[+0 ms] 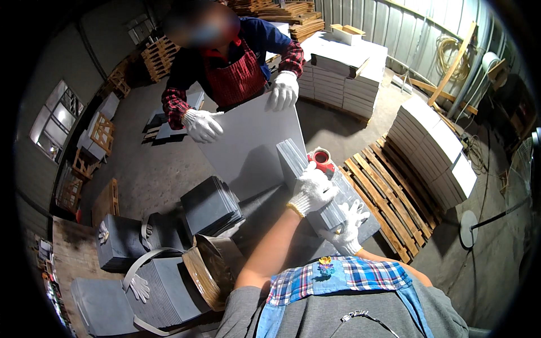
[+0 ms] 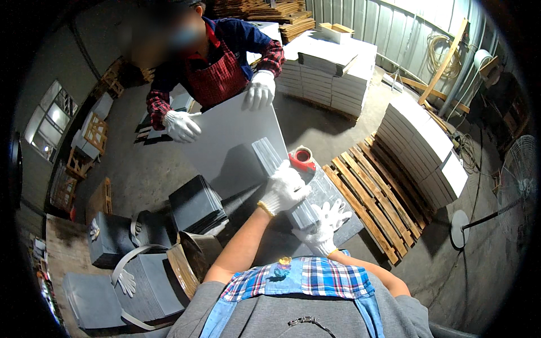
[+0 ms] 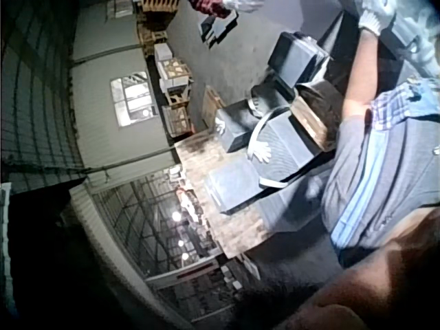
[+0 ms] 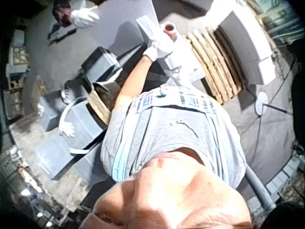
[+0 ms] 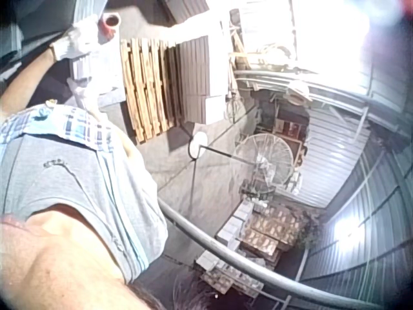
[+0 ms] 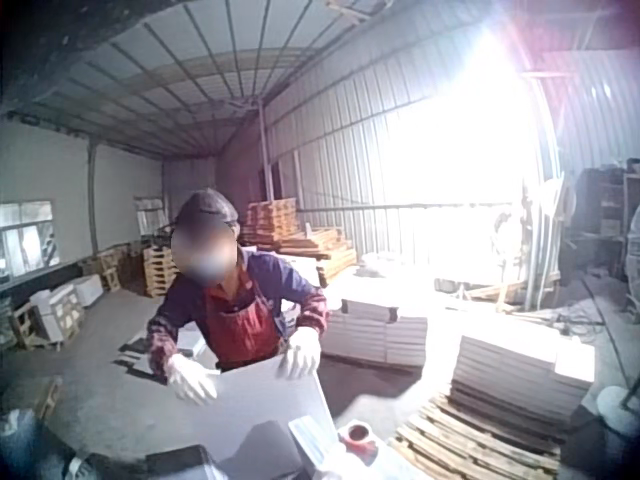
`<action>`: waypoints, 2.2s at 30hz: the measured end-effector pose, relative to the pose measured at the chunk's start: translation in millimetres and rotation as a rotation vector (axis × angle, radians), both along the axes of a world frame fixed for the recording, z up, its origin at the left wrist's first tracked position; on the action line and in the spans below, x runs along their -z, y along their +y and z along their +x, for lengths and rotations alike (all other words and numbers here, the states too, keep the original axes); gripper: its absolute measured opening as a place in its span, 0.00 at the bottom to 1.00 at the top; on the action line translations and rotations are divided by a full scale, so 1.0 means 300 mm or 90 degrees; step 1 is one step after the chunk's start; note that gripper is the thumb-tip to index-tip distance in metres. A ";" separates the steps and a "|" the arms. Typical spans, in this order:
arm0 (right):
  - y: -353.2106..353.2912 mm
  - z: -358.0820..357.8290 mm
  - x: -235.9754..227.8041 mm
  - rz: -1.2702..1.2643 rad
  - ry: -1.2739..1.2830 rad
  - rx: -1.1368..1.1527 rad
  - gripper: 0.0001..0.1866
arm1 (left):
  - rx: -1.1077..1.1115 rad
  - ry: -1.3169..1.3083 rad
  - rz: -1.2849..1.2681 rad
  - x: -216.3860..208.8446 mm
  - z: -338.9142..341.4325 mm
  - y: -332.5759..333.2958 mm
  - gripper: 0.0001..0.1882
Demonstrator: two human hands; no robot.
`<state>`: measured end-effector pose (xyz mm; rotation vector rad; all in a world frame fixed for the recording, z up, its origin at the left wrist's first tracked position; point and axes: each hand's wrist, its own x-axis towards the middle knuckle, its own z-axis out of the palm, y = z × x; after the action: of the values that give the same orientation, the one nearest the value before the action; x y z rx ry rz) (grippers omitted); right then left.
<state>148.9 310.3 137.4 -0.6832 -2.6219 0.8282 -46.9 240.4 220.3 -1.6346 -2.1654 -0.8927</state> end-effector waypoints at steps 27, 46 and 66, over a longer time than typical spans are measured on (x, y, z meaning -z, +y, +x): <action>0.012 0.005 -0.006 -0.008 0.039 -0.001 0.58 | 0.032 0.024 0.019 -0.018 -0.001 0.025 0.16; 0.019 -0.021 0.131 -0.063 0.140 -0.029 0.61 | 0.001 -0.058 0.004 -0.028 0.018 -0.017 0.17; 0.066 -0.001 0.234 -0.113 0.152 -0.033 0.64 | 0.020 -0.055 -0.019 -0.017 0.007 0.017 0.17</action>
<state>148.7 330.1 67.4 -0.5242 -2.3807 1.0956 -44.9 245.4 225.4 -1.6772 -2.2259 -0.9607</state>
